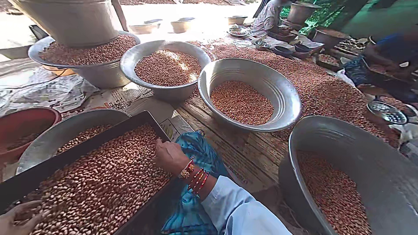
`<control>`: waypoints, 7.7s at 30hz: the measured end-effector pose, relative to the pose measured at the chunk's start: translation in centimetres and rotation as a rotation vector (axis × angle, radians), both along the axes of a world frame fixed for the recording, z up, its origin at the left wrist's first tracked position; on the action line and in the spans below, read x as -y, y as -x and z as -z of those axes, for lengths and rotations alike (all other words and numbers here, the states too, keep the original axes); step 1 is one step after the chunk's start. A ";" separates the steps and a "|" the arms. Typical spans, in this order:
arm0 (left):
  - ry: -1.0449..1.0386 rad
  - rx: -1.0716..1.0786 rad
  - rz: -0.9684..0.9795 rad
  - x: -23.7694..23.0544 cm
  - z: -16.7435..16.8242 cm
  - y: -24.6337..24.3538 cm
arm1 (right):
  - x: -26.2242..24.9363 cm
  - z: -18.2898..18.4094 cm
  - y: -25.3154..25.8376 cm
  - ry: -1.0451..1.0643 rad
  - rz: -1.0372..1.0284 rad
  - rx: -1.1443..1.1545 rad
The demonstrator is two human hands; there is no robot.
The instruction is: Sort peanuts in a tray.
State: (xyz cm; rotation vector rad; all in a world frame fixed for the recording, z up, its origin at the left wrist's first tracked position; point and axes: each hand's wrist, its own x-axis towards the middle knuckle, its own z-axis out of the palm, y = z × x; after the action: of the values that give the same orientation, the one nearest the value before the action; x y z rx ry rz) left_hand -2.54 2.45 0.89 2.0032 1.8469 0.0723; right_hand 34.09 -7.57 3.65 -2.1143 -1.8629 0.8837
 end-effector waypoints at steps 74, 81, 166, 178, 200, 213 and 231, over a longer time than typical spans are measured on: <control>0.508 -0.320 0.000 10.1 -2.3 -7.9 | -1.9 0.7 1.9 0.269 -0.301 0.240; 0.266 0.453 0.086 9.6 -1.0 -14.3 | -1.7 1.5 4.2 0.161 -0.461 -0.030; 0.014 0.766 0.084 4.0 -4.1 -5.5 | -9.5 0.2 1.1 -0.263 -0.192 0.023; -0.033 0.021 0.129 6.0 -4.7 -9.3 | -10.8 1.5 1.5 -0.126 -0.238 0.124; 0.043 0.041 0.000 2.7 -2.1 -12.9 | -2.2 -0.6 -0.1 -0.261 -0.177 -0.141; -0.036 0.344 -0.116 5.3 -1.3 -4.9 | -1.9 2.3 3.7 -0.084 -0.267 0.134; 0.130 -0.029 -0.082 5.6 -0.4 -7.8 | -1.5 2.5 4.3 -0.015 -0.239 0.233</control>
State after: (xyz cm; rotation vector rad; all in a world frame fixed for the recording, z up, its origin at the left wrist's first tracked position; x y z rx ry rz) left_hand 5.24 -3.12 1.32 1.8498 1.9009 -0.0522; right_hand 29.78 -6.06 1.15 -2.0938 -2.2678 0.6880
